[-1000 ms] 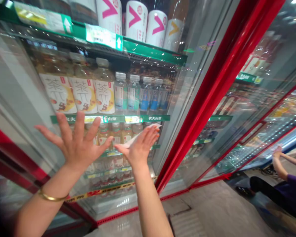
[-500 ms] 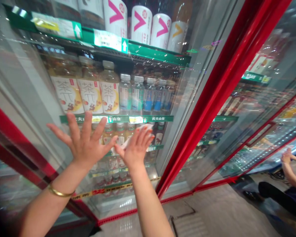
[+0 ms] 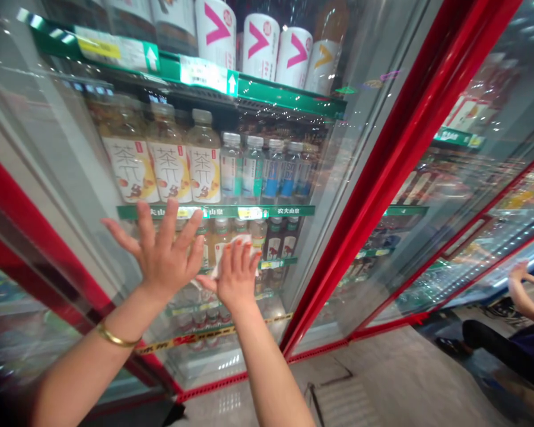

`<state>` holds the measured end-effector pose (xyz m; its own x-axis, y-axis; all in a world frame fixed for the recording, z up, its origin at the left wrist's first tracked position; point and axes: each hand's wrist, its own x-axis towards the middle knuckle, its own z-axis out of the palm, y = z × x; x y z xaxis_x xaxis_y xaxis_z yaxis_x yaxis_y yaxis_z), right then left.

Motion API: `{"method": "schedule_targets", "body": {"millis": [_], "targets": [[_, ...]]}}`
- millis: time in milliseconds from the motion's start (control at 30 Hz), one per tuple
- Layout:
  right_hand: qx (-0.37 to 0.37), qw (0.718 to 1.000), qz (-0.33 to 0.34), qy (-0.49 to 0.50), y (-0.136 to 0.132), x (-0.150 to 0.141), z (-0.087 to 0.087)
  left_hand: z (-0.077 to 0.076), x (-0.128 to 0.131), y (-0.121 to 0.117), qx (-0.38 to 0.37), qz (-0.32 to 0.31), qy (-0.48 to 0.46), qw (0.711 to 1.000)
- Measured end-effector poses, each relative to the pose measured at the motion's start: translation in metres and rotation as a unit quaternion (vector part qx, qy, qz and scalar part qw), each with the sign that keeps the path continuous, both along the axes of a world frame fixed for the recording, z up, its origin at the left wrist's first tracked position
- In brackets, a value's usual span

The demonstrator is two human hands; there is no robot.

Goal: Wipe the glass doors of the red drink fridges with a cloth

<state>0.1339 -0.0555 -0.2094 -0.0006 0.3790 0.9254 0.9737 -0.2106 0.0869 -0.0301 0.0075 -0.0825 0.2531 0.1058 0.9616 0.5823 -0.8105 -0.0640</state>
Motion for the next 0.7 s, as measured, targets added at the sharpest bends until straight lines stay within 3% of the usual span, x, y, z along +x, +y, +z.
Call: {"method": "schedule_targets", "body": {"millis": [67, 133, 200, 267, 367, 433, 533, 633, 700], "targets": [[-0.011, 0.999, 0.002, -0.045, -0.009, -0.003, -0.028, -0.004, -0.011, -0.002, -0.003, -0.004, 0.017, 1.0], [0.017, 0.999, -0.03, 0.001, -0.027, 0.02, -0.043, -0.016, -0.026, -0.003, -0.014, -0.005, 0.031, 0.999], [0.079, 0.987, -0.081, 0.113, -0.038, 0.053, -0.036, -0.035, -0.04, -0.001, -0.019, 0.004, 0.032, 0.999], [0.136, 0.966, -0.116, 0.187, -0.034, 0.07, -0.015, -0.054, -0.05, 0.003, -0.017, 0.018, 0.031, 0.999], [0.143, 0.963, -0.12, 0.195, -0.005, 0.041, 0.008, -0.075, -0.052, 0.01, -0.01, 0.03, 0.038, 0.999], [0.07, 0.987, -0.074, 0.122, 0.012, 0.003, -0.002, -0.08, -0.051, 0.014, -0.002, 0.035, 0.042, 0.998], [0.004, 1.0, -0.029, -0.007, 0.01, -0.022, -0.039, -0.079, -0.049, 0.016, 0.01, 0.04, 0.052, 0.998], [0.019, 0.997, -0.061, 0.034, -0.018, 0.011, -0.058, -0.074, -0.048, 0.014, 0.028, 0.049, 0.062, 0.996], [0.042, 0.99, -0.092, 0.103, -0.031, 0.039, -0.046, -0.072, -0.046, 0.013, 0.043, 0.059, 0.054, 0.996]]}}
